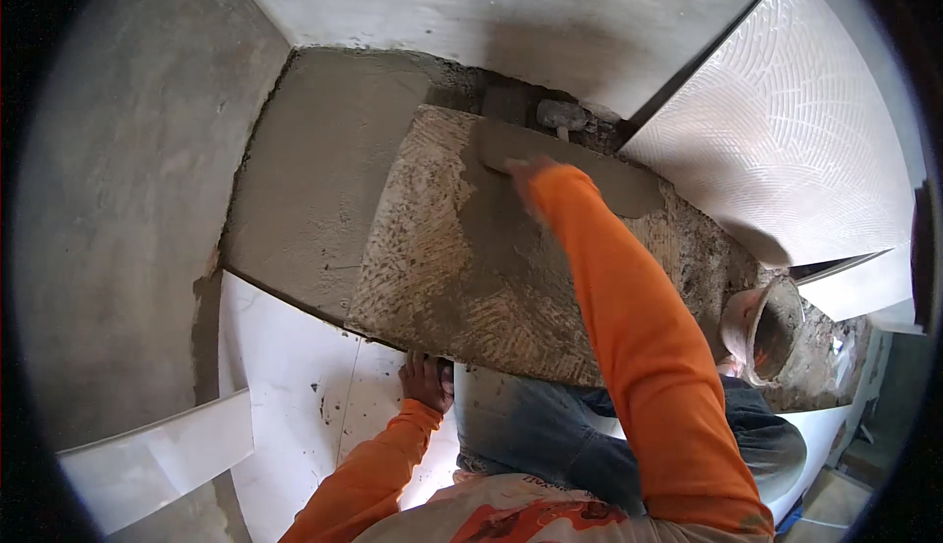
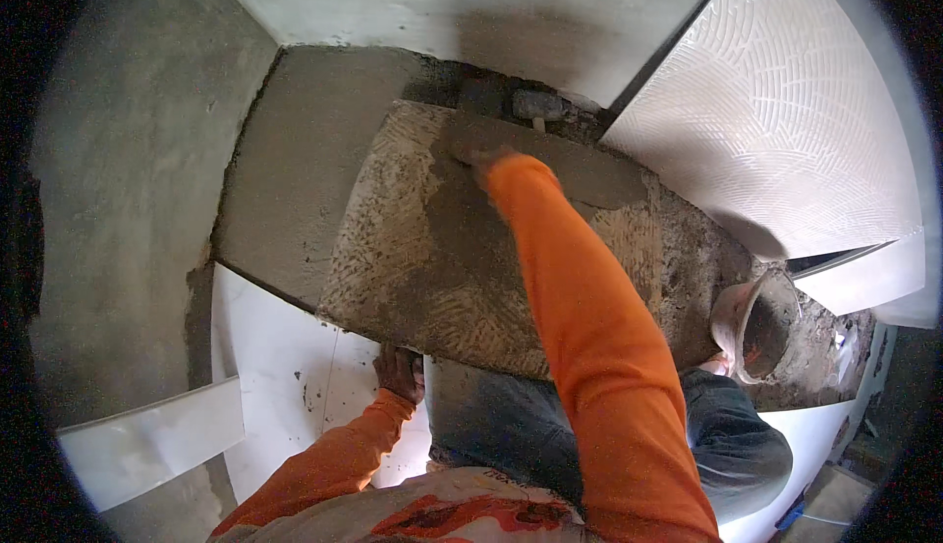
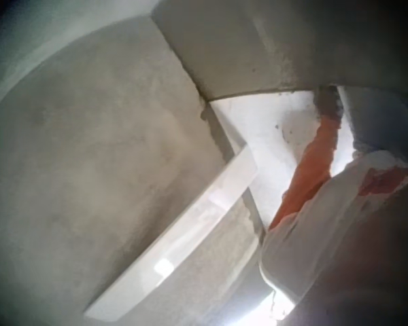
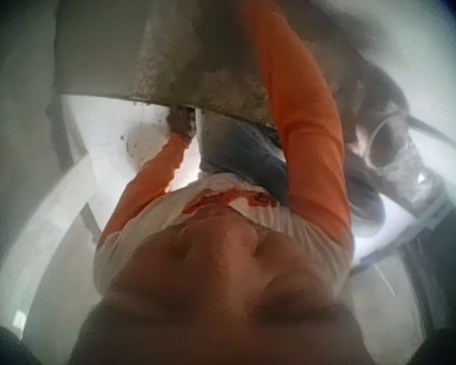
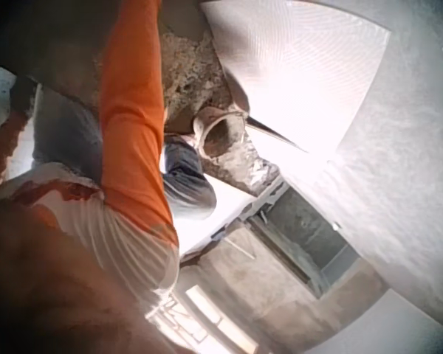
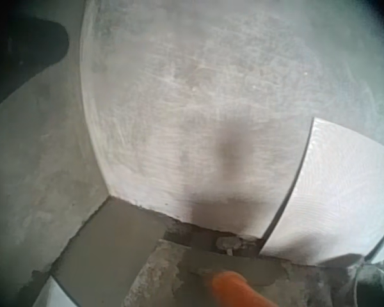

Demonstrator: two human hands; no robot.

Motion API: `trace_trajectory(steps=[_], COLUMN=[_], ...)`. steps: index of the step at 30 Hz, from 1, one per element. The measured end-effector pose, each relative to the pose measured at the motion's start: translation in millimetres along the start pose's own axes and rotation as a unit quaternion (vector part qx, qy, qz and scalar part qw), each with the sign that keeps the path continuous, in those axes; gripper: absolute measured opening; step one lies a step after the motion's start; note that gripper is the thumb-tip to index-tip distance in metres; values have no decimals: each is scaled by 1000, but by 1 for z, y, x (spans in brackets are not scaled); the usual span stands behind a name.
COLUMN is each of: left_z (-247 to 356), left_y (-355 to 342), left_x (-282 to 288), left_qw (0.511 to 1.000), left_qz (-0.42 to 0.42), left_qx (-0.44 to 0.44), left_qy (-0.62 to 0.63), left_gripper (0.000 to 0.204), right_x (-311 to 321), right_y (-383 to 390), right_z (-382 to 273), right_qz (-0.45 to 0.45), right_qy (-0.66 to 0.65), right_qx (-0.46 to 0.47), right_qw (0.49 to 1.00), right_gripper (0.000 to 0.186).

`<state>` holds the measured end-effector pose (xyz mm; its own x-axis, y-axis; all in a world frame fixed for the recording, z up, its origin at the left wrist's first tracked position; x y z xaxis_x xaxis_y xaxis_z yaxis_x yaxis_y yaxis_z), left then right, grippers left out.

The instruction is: The person spreads mortar onto the back of a tile using a trowel and then places the tile onto the floor, tapping it with a rubber mallet to level it.

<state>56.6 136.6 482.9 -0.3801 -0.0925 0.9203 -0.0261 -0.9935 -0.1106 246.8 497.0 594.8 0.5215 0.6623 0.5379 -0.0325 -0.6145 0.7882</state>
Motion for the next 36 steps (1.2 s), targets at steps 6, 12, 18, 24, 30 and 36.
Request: trace_trajectory(steps=[6,12,18,24,30,36], left_z=[-1,0,-2,-7,-3,-2], left_y=[6,1,4,5,3,2], left_x=[8,2,2,-16,9,8], left_qw=[1000,1000,999,995,1000,999], left_qz=[23,-17,-4,-97,21,-22], left_qx=[13,7,10,22,-11,2], left_qy=[-8,-9,-32,-6,-9,-28], left_gripper=[41,43,47,45,45,44], right_x=[-25,-9,-33,0,25,46], right_y=[15,-36,-20,-10,52,-53], right_z=[-53,-20,-29,-44,8,51], right_qz=[-31,104,46,-42,-95,77], right_qy=[351,336,437,93,0,-14], right_qx=[190,228,350,134,163,45], right_qw=[916,908,827,986,982,996], right_gripper=[43,39,40,45,55,53])
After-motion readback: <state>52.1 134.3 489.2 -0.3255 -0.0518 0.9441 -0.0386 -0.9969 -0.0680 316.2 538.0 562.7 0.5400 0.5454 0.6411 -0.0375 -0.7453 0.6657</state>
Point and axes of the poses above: each hand's wrist, its own y-axis away from the middle knuckle, its own x-axis out of the back of the hand, z = x × y, the point moved 3 cm from there along -y, towards the middle knuckle, and after that the axes turned 6 degrees about -x, right-handed, at the moved point
